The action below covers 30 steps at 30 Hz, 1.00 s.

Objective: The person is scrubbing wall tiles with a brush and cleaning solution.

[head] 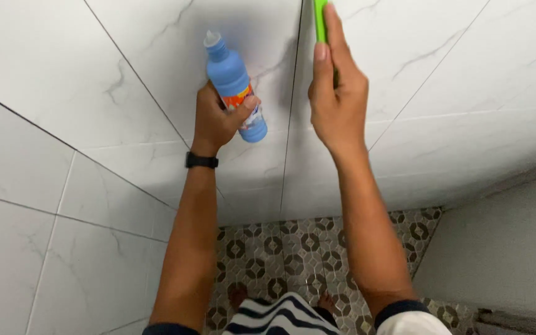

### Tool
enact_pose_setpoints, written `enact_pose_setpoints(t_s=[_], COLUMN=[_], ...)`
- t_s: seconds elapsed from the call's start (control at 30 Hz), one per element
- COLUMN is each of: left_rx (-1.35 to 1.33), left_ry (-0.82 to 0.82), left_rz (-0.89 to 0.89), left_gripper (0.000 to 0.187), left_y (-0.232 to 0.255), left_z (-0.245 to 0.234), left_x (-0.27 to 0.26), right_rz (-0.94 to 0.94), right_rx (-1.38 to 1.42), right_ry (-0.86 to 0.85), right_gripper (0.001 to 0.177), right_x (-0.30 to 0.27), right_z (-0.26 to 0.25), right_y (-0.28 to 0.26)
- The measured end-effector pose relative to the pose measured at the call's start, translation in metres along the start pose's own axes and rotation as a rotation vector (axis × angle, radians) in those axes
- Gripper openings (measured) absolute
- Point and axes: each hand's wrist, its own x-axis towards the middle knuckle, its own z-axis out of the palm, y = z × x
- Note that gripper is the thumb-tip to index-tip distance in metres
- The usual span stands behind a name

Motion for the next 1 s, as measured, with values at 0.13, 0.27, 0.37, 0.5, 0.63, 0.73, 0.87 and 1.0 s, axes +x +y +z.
enact_pose_setpoints(t_s=[0.13,0.27,0.37,0.5,0.63,0.73,0.87,1.0], left_rx=[-0.111,-0.146,-0.152,-0.149,-0.157,-0.168,-0.166,-0.166], left_ry=[-0.062,-0.047,-0.052,-0.069,-0.066,-0.072,-0.068,-0.061], left_rz=[-0.050,-0.078,-0.108,-0.099,-0.082,-0.082,-0.078,-0.067], left_gripper=[0.037,0.039,0.041,0.041,0.042,0.042,0.042,0.041], left_y=[0.002,0.004,0.003,0.002,0.006,0.003,0.004,0.009], left_z=[-0.002,-0.001,-0.002,-0.002,-0.003,-0.004,0.001,0.001], left_x=[0.001,0.002,-0.002,0.001,0.003,0.000,0.001,0.002], right_rz=[0.051,0.385,0.505,0.391,0.070,0.007,0.156,0.493], right_rx=[-0.203,-0.269,-0.191,-0.306,-0.266,-0.256,-0.330,-0.352], right_ry=[-0.002,-0.053,-0.100,-0.102,0.011,0.037,0.015,-0.155], right_gripper=[0.045,0.047,0.048,0.045,0.045,0.045,0.047,0.045], right_x=[-0.017,-0.195,-0.291,-0.181,-0.024,-0.001,-0.089,-0.261], right_z=[0.001,0.031,0.037,0.016,-0.028,-0.039,-0.016,0.001], right_y=[0.028,0.140,0.195,0.153,0.036,0.021,0.094,0.194])
